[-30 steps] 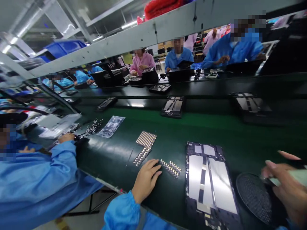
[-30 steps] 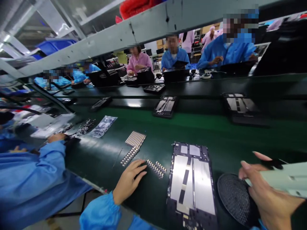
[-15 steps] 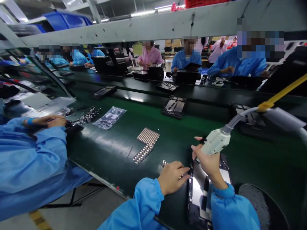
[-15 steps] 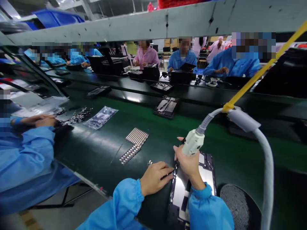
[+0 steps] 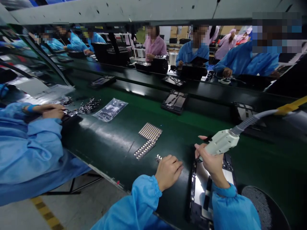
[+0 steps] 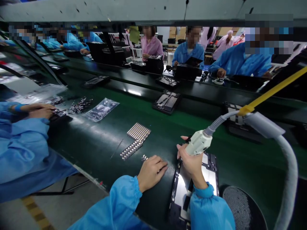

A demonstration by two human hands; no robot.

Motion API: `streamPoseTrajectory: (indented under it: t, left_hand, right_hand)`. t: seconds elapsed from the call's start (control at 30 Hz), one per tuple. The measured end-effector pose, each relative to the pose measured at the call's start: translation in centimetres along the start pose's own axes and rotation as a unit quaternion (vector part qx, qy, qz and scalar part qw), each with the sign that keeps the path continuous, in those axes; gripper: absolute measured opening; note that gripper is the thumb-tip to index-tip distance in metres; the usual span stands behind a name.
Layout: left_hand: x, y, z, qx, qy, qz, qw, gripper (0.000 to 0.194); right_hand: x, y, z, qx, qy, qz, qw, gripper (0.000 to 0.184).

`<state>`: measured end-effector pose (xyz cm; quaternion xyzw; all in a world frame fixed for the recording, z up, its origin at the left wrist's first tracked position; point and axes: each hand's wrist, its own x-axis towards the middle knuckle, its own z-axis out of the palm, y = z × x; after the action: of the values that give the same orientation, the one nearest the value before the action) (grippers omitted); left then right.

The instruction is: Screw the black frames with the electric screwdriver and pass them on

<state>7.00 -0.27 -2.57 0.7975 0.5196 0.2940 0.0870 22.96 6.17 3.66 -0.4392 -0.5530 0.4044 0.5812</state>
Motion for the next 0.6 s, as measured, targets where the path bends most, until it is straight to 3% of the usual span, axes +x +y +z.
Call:
streamPoseTrajectory:
  t: [0.23,0.37,0.5,0.6]
  left_hand:
    - [0.2,-0.2,0.0,-0.007,0.018,0.008,1.000,0.016]
    - [0.0,0.8,-0.7,-0.027,0.055,0.041,0.997,0.022]
    - [-1.5,3.5,-0.6,-0.071,0.032,0.177,0.981,0.024]
    - [-3.3,5.7,1.5,-0.094,0.007,0.315,0.944,0.026]
  right_hand:
    - [0.1,0.1,0.1,-0.008,0.002,0.000,1.000,0.033]
    - [-0.2,0.3,0.1,-0.006,-0.013,0.002,1.000,0.028]
    - [-0.8,0.9,0.3,-0.019,-0.008,-0.007,1.000,0.023]
    - [-1.1,1.1,0.8,-0.016,-0.004,-0.014,1.000,0.022]
